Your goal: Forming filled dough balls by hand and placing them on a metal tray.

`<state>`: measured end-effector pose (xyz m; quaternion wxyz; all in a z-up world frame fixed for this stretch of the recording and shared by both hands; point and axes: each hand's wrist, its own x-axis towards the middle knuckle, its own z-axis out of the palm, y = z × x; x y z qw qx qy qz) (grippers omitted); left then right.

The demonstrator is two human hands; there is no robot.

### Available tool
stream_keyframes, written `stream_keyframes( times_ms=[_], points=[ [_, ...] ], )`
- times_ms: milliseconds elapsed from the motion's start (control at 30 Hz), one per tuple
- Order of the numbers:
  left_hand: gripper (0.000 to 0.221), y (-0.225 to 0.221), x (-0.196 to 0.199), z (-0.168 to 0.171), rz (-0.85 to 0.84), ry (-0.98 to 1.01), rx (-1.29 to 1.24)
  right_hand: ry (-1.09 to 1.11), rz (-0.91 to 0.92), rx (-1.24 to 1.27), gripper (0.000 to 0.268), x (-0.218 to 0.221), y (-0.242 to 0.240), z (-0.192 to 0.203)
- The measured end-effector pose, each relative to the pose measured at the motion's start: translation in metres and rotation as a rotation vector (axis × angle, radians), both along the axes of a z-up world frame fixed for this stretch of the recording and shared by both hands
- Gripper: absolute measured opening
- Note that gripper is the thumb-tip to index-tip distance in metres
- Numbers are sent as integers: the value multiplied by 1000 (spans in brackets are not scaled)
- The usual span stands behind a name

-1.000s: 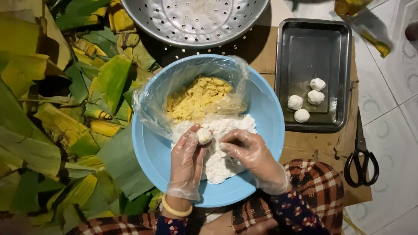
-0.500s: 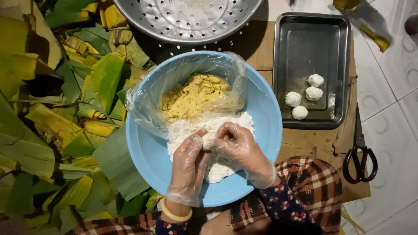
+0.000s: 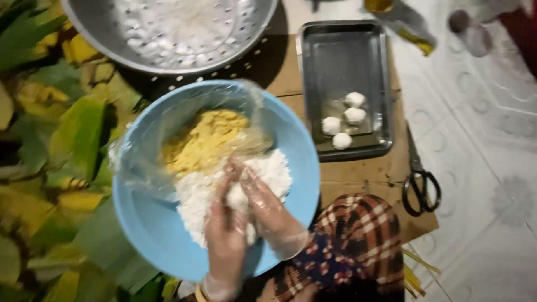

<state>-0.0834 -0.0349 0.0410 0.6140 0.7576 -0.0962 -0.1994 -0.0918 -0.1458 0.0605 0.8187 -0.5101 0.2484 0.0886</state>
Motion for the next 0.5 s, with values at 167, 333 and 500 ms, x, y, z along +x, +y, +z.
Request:
stream_keyframes(
  times_ms=[167, 333, 500],
  points=[
    [65, -4, 0, -15, 16, -95, -97, 14, 61, 113, 62, -16, 8, 1],
    [80, -3, -28, -37, 162, -173, 53, -236, 6, 202, 63, -18, 9, 1],
    [64, -23, -21, -7, 158, -342, 166, -441, 51, -250, 48, -33, -6, -1]
  ],
)
